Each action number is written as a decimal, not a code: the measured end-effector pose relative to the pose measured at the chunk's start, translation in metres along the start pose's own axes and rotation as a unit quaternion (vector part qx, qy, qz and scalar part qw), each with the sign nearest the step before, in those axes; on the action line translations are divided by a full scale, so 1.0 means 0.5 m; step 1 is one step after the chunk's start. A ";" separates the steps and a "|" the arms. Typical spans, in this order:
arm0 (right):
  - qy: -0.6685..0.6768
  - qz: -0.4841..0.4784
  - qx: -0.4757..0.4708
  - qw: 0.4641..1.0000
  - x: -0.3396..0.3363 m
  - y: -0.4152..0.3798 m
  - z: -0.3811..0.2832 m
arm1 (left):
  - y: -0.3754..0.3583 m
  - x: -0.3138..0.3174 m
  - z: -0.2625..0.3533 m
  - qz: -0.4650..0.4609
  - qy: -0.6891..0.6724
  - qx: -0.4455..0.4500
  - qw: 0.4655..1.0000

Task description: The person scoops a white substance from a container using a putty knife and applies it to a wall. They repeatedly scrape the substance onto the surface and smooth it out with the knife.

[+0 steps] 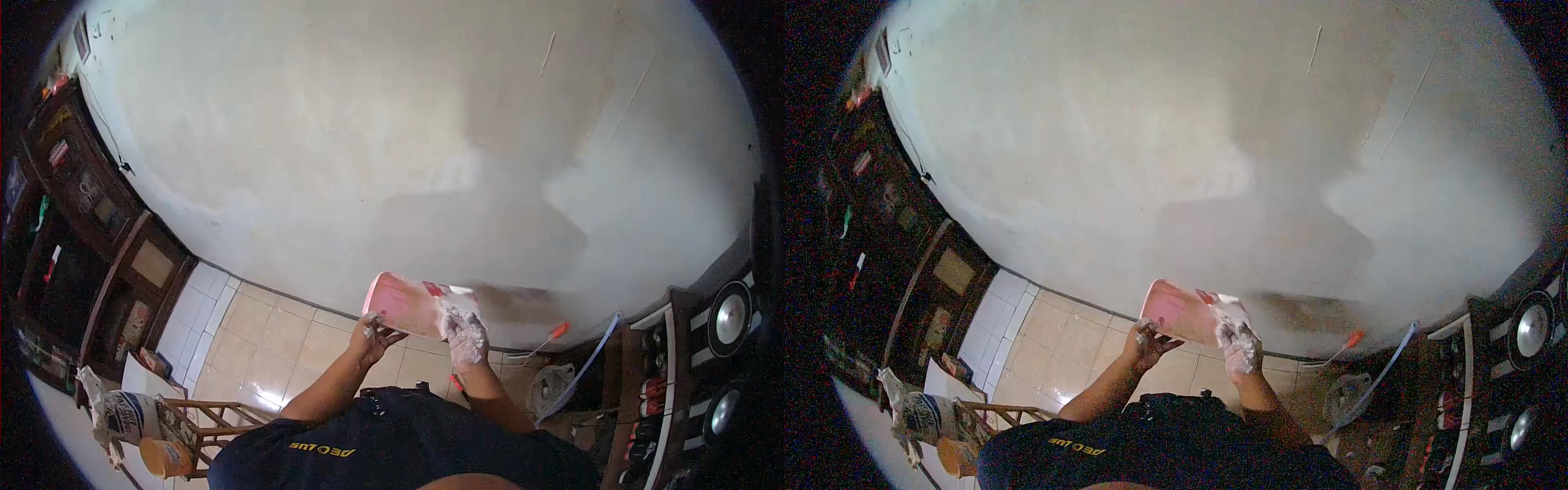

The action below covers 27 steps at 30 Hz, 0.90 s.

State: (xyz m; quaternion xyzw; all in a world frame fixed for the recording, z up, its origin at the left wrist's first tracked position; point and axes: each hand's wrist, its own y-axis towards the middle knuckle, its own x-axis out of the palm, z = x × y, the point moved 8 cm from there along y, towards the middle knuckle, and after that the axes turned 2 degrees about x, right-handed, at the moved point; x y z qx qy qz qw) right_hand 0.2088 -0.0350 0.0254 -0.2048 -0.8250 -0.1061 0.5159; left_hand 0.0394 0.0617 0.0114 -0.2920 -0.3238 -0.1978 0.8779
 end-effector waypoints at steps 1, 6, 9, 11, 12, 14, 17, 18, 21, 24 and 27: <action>-0.002 0.011 0.010 1.000 -0.028 0.006 0.006 | 0.007 -0.003 -0.016 0.007 0.000 -0.007 1.000; -0.106 0.073 0.071 0.989 -0.040 -0.003 0.039 | 0.025 -0.038 -0.044 -0.003 0.010 -0.027 1.000; -0.077 0.065 0.107 0.989 -0.030 -0.007 0.050 | 0.024 -0.039 -0.042 -0.006 0.008 -0.023 1.000; -0.074 0.089 0.095 0.989 -0.030 -0.004 0.054 | 0.029 -0.049 -0.039 -0.006 0.005 -0.022 1.000; -0.072 0.113 0.084 0.987 -0.038 -0.005 0.050 | 0.031 -0.051 -0.041 -0.005 0.002 -0.020 1.000; -0.107 0.093 0.065 0.988 -0.104 0.003 0.053 | 0.014 -0.034 -0.031 0.003 0.007 -0.018 1.000; -0.158 0.076 0.035 0.984 -0.142 0.012 0.053 | 0.008 -0.031 -0.030 0.006 0.016 -0.016 1.000; -0.172 0.082 0.024 0.981 -0.133 0.011 0.047 | 0.011 -0.033 -0.032 0.003 0.019 -0.018 1.000; -0.197 0.055 0.032 0.978 -0.093 0.003 0.043 | 0.018 -0.037 -0.042 -0.012 0.025 -0.016 0.999; -0.120 0.030 0.078 0.989 -0.078 -0.001 0.052 | 0.026 -0.046 -0.052 -0.007 0.013 -0.025 1.000; -0.170 0.003 0.066 0.983 -0.001 -0.021 0.027 | 0.029 -0.053 -0.055 0.023 -0.002 -0.023 0.999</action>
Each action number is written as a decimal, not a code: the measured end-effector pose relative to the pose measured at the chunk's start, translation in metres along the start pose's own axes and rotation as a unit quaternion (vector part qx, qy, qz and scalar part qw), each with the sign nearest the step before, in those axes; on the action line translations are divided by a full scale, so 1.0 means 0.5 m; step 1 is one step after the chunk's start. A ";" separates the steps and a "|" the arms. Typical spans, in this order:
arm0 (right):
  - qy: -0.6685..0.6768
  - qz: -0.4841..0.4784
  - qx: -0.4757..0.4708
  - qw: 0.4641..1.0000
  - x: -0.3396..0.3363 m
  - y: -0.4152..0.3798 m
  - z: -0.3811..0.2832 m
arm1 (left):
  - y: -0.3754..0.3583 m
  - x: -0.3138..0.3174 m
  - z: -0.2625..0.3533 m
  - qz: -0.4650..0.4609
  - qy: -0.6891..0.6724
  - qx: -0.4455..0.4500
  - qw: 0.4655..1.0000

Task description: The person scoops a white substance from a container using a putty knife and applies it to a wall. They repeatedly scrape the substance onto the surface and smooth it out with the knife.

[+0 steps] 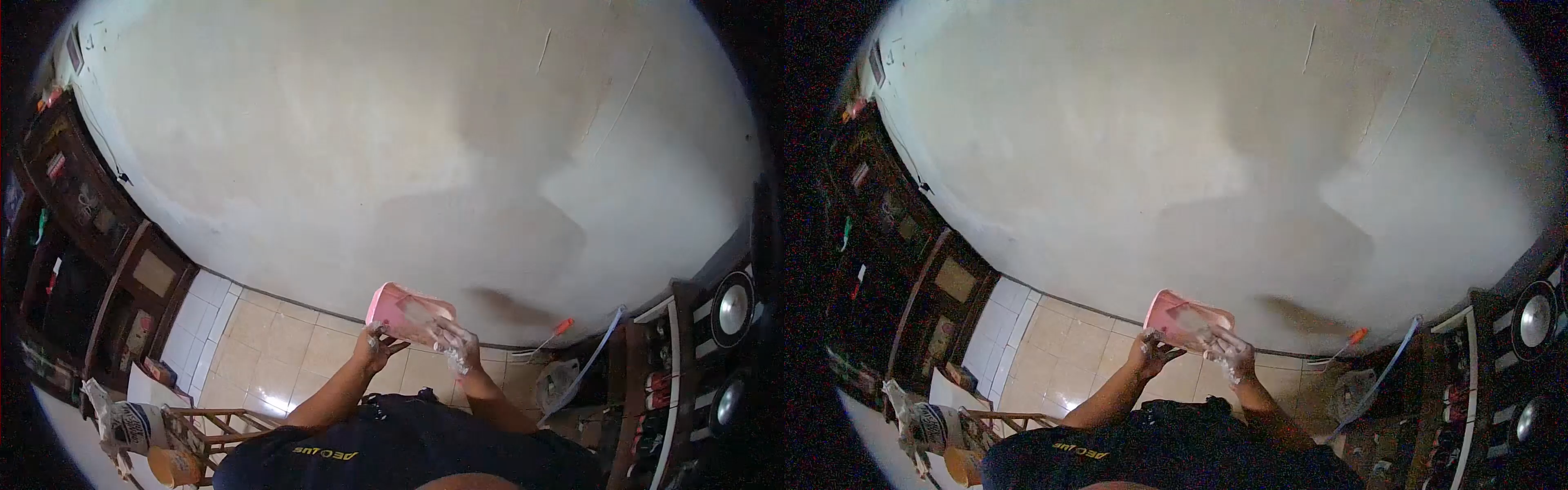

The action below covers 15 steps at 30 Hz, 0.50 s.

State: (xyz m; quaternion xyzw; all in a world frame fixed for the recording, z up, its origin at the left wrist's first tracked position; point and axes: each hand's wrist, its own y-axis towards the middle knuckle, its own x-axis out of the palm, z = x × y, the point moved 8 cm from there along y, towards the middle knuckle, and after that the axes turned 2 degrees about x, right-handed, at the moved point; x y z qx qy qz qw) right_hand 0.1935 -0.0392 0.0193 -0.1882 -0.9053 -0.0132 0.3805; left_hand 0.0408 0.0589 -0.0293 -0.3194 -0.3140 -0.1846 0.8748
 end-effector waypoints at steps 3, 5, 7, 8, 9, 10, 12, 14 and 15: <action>-0.012 -0.035 -0.083 0.996 -0.059 0.039 0.057 | 0.017 -0.021 -0.004 -0.023 -0.025 -0.013 0.999; -0.090 0.049 -0.066 0.993 -0.083 0.039 0.081 | 0.014 -0.030 -0.001 -0.019 0.004 -0.001 1.000; -0.164 0.126 -0.049 0.977 -0.069 0.030 0.062 | 0.002 -0.015 0.020 -0.014 0.034 0.017 0.999; -0.079 0.110 -0.018 0.991 -0.052 0.026 0.065 | -0.011 -0.003 0.031 -0.011 0.025 0.020 0.999; 0.006 0.093 0.013 0.996 -0.039 0.020 0.074 | -0.025 0.000 0.036 -0.007 0.015 0.021 1.000; 0.008 0.092 0.013 0.996 -0.042 0.025 0.076 | -0.024 -0.006 0.039 -0.007 0.017 0.022 1.000; 0.161 0.058 0.007 0.985 -0.038 0.041 0.066 | -0.017 -0.021 0.048 0.010 0.017 0.029 0.999; 0.245 0.050 -0.015 0.968 -0.038 0.049 0.031 | -0.016 -0.018 0.052 0.011 0.009 0.029 0.999; 0.229 0.039 -0.020 0.973 -0.039 0.056 0.011 | -0.015 -0.011 0.052 0.013 -0.003 0.026 1.000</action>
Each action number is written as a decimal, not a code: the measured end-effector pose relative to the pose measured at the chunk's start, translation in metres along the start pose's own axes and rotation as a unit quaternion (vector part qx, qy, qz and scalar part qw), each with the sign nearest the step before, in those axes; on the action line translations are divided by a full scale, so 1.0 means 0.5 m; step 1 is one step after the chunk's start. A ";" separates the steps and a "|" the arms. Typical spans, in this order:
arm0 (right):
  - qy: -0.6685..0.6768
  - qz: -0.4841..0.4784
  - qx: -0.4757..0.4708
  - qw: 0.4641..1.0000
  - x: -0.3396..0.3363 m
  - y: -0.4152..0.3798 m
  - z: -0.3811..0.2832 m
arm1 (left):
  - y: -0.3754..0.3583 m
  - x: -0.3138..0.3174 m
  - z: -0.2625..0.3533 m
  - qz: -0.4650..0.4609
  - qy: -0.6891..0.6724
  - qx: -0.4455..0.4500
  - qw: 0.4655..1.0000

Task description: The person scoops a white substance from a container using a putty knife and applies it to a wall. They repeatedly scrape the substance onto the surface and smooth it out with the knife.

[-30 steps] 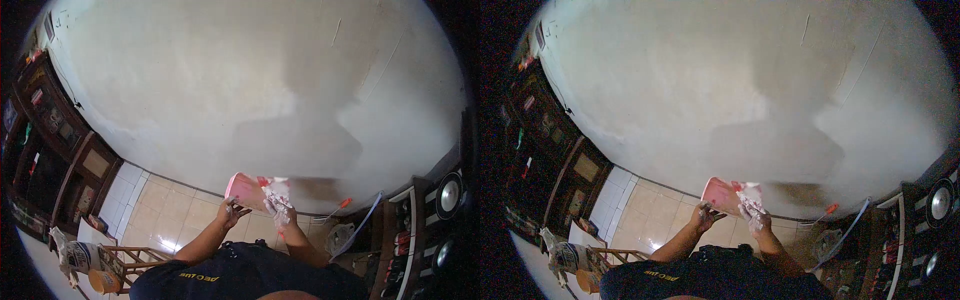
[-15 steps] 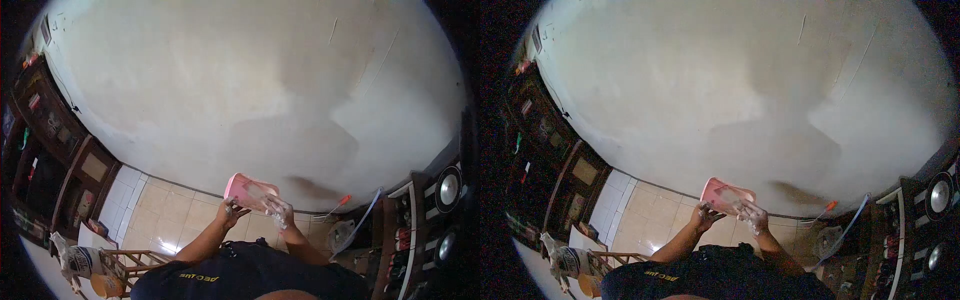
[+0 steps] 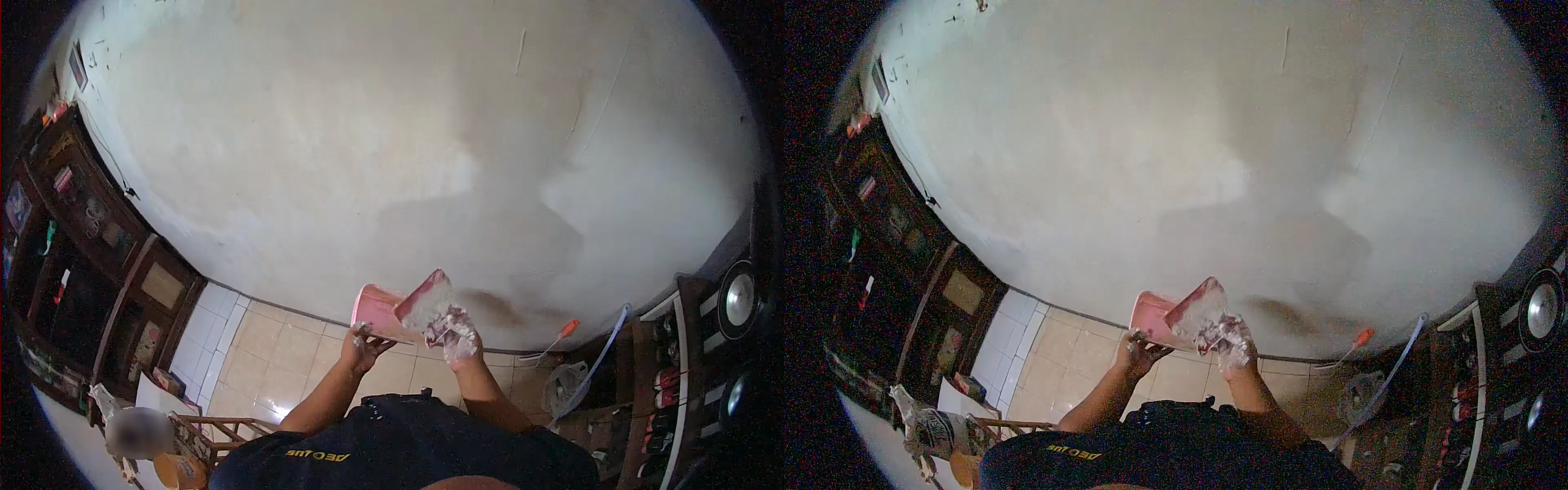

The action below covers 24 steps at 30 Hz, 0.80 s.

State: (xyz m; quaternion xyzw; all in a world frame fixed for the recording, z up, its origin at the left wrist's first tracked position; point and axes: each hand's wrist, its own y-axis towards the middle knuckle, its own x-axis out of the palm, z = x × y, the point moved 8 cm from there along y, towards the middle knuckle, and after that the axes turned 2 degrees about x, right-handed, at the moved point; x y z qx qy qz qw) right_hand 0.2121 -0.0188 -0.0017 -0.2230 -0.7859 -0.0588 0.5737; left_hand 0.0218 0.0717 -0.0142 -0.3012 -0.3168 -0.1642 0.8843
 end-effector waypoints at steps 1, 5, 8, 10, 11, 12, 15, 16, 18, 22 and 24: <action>-0.015 -0.011 -0.002 1.000 0.021 0.004 -0.020 | -0.004 0.021 0.003 -0.003 0.003 0.002 1.000; 0.085 -0.085 0.061 0.991 0.102 -0.006 -0.068 | -0.011 0.057 0.016 -0.001 0.001 0.052 0.999; 0.090 -0.054 0.089 0.991 0.121 0.003 -0.092 | -0.016 0.108 0.015 -0.018 0.003 0.066 0.998; 0.077 -0.029 0.113 0.990 0.140 0.000 -0.125 | -0.012 0.118 0.007 -0.026 0.011 0.072 0.997; 0.077 -0.033 0.110 0.990 0.109 0.022 -0.151 | -0.012 0.123 0.005 -0.031 0.013 0.075 0.997; 0.127 -0.120 0.104 0.979 0.084 0.055 -0.190 | -0.016 0.128 -0.001 -0.031 -0.001 0.069 0.997; -0.025 -0.098 -0.111 0.989 0.157 0.039 -0.369 | -0.032 0.166 -0.020 -0.029 0.003 0.070 0.997; -0.072 -0.093 -0.181 0.976 0.207 0.028 -0.433 | -0.026 0.161 -0.029 -0.031 0.019 0.073 0.997; -0.115 -0.084 -0.276 0.951 0.244 0.067 -0.579 | -0.024 0.161 -0.049 -0.031 0.034 0.073 0.996; -0.105 -0.137 -0.412 0.895 0.467 0.027 -0.806 | -0.018 0.178 -0.088 -0.029 0.021 0.069 0.997; -0.090 -0.178 -0.420 0.885 0.509 0.052 -0.858 | -0.013 0.182 -0.116 -0.032 0.019 0.058 0.998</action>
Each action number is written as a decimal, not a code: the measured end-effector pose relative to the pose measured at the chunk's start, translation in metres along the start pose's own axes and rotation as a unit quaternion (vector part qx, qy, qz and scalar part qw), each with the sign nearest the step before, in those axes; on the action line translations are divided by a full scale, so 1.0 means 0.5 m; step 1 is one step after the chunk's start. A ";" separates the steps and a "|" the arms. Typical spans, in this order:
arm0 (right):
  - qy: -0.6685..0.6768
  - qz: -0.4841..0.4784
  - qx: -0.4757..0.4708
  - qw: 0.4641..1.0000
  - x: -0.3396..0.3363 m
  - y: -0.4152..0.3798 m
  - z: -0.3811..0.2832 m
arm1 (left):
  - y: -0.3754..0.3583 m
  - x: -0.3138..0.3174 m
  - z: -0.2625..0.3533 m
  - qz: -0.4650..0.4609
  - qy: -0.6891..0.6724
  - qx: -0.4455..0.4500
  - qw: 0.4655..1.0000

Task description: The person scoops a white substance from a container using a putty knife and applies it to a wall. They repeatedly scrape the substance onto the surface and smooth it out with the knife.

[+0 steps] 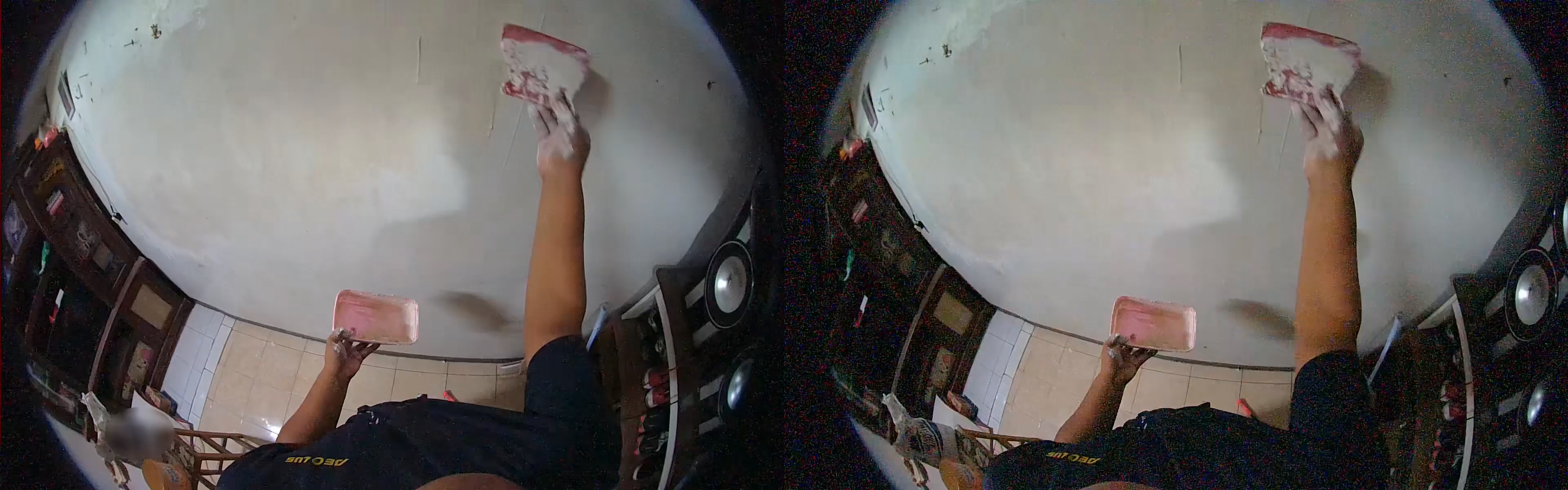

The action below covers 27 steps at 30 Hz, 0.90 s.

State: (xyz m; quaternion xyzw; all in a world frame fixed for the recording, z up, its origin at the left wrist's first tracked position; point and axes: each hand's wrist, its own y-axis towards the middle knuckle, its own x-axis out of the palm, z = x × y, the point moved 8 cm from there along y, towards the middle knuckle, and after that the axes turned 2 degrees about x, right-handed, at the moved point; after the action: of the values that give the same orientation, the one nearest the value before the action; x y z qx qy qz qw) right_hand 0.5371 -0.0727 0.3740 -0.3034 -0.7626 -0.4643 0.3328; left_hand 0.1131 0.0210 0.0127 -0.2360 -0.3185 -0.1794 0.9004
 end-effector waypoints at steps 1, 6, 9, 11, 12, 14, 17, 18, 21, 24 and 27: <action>-0.044 0.032 -0.005 0.999 -0.016 0.022 0.008 | 0.003 -0.001 -0.012 -0.005 -0.004 0.000 1.000; -0.202 0.149 0.084 0.964 -0.188 -0.108 0.115 | 0.006 -0.022 -0.050 -0.004 -0.044 -0.010 0.999; -0.086 0.151 0.177 0.969 -0.283 -0.204 0.178 | -0.008 -0.010 -0.044 -0.005 -0.042 -0.024 0.999; -0.128 0.088 0.113 0.981 -0.193 -0.225 0.105 | -0.015 -0.021 -0.041 -0.010 -0.026 -0.030 0.999; -0.104 0.056 0.105 0.987 -0.137 -0.194 0.065 | -0.015 -0.030 -0.045 -0.012 -0.025 -0.029 0.999; -0.087 -0.006 0.056 0.995 -0.055 -0.089 -0.015 | -0.014 -0.061 -0.048 0.017 -0.032 -0.031 0.999; -0.053 -0.031 0.001 0.998 0.107 0.049 -0.087 | -0.043 -0.037 -0.046 -0.011 -0.041 -0.030 0.999; -0.061 -0.049 0.017 0.997 0.139 0.075 -0.081 | -0.052 -0.040 -0.052 -0.010 -0.044 -0.032 0.998; -0.220 0.180 0.044 0.958 -0.010 0.080 -0.010 | -0.092 -0.073 -0.071 0.038 -0.067 -0.035 0.996; -0.193 0.224 0.098 0.950 -0.112 -0.059 0.044 | -0.120 -0.089 -0.100 0.003 -0.091 -0.049 0.995; -0.177 0.188 0.208 0.943 -0.326 -0.325 0.249 | -0.128 -0.126 -0.128 0.007 -0.123 -0.078 0.989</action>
State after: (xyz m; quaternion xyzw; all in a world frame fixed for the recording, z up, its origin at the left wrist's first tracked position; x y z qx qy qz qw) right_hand 0.4804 -0.0469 0.1197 -0.4423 -0.8179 -0.1629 0.3299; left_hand 0.0679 -0.0553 -0.0530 -0.3278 -0.4099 -0.1666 0.8347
